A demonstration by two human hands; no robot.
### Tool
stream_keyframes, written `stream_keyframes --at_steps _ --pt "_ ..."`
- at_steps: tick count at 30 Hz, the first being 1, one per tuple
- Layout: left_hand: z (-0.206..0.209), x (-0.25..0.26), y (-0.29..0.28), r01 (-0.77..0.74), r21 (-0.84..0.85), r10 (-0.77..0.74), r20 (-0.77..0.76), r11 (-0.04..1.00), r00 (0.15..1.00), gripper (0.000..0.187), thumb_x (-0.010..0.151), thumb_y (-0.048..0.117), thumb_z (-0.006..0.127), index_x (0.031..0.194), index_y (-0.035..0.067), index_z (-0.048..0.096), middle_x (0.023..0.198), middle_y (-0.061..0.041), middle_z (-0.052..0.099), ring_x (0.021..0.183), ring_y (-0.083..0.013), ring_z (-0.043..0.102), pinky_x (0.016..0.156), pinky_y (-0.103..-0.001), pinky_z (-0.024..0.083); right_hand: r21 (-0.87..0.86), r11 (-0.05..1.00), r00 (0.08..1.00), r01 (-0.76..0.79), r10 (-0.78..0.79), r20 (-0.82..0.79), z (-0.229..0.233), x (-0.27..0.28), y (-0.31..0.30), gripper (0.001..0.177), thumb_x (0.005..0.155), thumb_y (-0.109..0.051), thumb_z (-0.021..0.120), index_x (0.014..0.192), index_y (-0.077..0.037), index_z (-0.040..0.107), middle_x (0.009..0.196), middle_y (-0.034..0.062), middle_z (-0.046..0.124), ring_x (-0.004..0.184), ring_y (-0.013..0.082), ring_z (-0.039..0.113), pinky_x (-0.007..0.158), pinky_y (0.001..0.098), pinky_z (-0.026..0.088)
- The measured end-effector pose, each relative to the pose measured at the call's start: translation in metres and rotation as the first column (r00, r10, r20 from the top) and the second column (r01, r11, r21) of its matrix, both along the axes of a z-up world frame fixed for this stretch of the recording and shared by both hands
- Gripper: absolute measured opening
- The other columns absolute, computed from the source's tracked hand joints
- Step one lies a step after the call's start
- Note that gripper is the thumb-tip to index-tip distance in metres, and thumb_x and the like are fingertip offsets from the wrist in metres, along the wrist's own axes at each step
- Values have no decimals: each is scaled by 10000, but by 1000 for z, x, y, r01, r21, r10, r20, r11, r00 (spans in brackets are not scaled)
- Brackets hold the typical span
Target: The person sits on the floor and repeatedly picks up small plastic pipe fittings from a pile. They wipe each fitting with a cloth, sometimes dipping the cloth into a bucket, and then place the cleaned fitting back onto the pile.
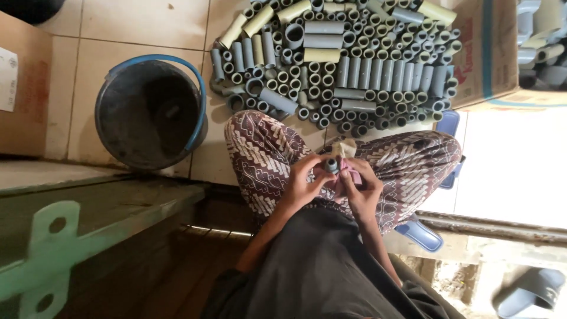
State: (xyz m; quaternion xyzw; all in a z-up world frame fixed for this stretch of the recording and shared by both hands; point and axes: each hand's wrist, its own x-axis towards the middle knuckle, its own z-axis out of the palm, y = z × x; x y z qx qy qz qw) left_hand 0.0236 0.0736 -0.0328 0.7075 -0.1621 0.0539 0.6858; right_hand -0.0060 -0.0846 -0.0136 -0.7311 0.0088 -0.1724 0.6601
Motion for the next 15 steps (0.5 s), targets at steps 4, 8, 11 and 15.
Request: stream_keyframes --at_steps 4,8,11,15 --pt "-3 5 -6 -48 16 47 42 999 998 287 837 161 849 1071 31 745 878 -112 708 802 -293 729 735 -379 589 27 1000 1000 9 -9 -25 -1 3 7 164 895 27 764 1057 39 744 989 181 729 957 247 675 896 427 498" --pt "6 5 -18 -146 -25 148 48 989 988 220 909 109 788 1097 10 731 889 -132 696 813 -299 718 707 -358 592 -32 997 997 75 -76 -15 6 0 5 129 883 11 788 1008 12 757 944 156 735 905 237 698 859 403 512" --pt "9 2 -26 -103 -13 103 35 995 994 225 909 89 780 1107 -3 727 913 -144 698 830 -305 718 698 -359 600 -40 989 990 140 -141 -14 18 3 0 92 907 12 759 998 -4 759 930 142 738 886 213 689 854 392 509" --pt "0 4 -33 -89 -37 89 15 995 996 192 945 20 706 1135 -11 713 961 -170 708 903 -339 725 742 -398 599 -12 989 989 148 -148 -11 11 4 -1 43 924 5 753 967 -4 754 908 129 743 865 182 678 831 386 507"
